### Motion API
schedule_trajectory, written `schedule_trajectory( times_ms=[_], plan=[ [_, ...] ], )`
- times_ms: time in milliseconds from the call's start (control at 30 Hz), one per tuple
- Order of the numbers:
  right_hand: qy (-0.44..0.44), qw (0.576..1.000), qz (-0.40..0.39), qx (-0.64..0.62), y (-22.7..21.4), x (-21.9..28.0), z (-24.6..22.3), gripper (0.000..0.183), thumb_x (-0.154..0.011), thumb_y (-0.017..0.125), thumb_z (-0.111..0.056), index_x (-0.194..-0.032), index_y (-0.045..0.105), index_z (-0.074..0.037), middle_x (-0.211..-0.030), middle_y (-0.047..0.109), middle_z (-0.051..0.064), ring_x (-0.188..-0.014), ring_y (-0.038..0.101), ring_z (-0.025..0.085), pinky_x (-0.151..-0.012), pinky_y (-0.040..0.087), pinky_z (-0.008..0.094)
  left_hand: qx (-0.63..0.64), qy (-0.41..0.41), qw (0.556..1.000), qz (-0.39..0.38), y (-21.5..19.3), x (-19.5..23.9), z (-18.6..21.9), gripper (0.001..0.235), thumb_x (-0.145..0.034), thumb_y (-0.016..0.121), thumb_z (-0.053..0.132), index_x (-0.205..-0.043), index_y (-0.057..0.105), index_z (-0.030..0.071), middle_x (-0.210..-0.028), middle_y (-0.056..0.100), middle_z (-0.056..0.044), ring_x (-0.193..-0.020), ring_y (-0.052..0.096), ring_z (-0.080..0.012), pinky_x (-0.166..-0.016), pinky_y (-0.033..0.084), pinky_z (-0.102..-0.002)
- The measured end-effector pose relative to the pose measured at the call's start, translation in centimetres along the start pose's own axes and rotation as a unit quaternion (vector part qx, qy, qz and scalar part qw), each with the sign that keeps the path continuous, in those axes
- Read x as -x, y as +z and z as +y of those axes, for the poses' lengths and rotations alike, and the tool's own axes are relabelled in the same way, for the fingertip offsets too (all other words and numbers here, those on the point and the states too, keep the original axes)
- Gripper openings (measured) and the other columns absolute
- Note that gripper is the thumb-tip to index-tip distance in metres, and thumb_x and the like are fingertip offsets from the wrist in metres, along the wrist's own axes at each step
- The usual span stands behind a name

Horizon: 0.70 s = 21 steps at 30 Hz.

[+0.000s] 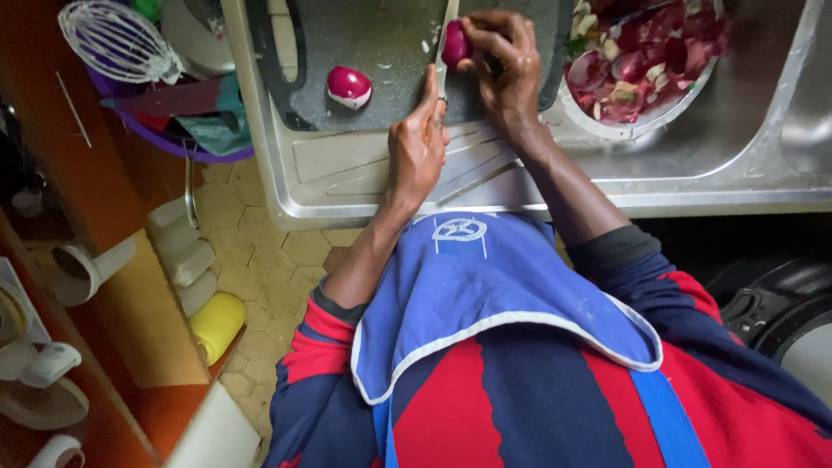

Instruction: The person peels and chops red onions on a cutting board using a knife. They remove the outer layers and trim the ends, then slice the onion into thin pieces and dice them into smaller bits. The onion skins and scraps are discarded into a bowl in the sink.

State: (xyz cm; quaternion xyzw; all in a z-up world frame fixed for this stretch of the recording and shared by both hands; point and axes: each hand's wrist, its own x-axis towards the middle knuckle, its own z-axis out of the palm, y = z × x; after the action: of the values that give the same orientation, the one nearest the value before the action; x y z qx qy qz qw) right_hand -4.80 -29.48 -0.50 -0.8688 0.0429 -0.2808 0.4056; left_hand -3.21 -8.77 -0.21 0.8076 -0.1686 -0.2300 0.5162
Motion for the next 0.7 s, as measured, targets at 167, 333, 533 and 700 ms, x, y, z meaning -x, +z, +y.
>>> schedule_trajectory(
  times_ms=[167,333,533,700],
  plan=[
    [0.042,0.999,0.005,0.023,0.4,0.7,0.6,0.034,-0.113,0.091,-0.033,-0.142,0.084,-0.017,-0.128,0.063,0.015,-0.116,0.064,0.036,-0.1,0.052,0.048,0.023,-0.059,0.998,-0.009,-1.0,0.9,1.2,0.05,-0.126,0.053,0.039,-0.175,0.049,0.034,-0.068,0.064,0.005,-0.051,0.054,-0.0063,-0.055,0.061,-0.029],
    [0.009,1.0,0.017,-0.016,0.6,0.2,1.2,0.028,-0.112,0.092,-0.029,-0.125,0.086,-0.005,-0.115,0.068,0.013,-0.106,0.068,0.033,-0.098,0.045,0.049,0.002,-0.041,0.999,-0.017,-1.3,2.3,1.5,0.059,-0.124,0.043,0.048,-0.178,0.047,0.024,-0.07,0.066,0.0,-0.051,0.056,-0.0096,-0.058,0.057,-0.031],
    [0.008,0.999,0.015,-0.028,0.4,0.3,1.4,0.043,-0.114,0.085,-0.045,-0.13,0.088,-0.005,-0.117,0.065,0.013,-0.108,0.062,0.032,-0.092,0.049,0.047,-0.054,0.003,0.999,0.009,0.6,-0.4,0.1,0.052,-0.127,0.057,0.024,-0.178,0.046,0.024,-0.074,0.062,0.0,-0.057,0.066,-0.0112,-0.057,0.056,-0.036],
    [-0.005,1.0,0.027,-0.012,0.2,0.1,1.1,0.038,-0.115,0.085,-0.041,-0.128,0.087,-0.006,-0.114,0.067,0.013,-0.103,0.065,0.032,-0.09,0.048,0.047,-0.009,0.007,1.0,-0.006,0.6,-1.2,0.8,0.052,-0.127,0.049,0.038,-0.177,0.044,0.027,-0.073,0.069,0.002,-0.064,0.077,-0.0093,-0.074,0.071,-0.032]
  ],
)
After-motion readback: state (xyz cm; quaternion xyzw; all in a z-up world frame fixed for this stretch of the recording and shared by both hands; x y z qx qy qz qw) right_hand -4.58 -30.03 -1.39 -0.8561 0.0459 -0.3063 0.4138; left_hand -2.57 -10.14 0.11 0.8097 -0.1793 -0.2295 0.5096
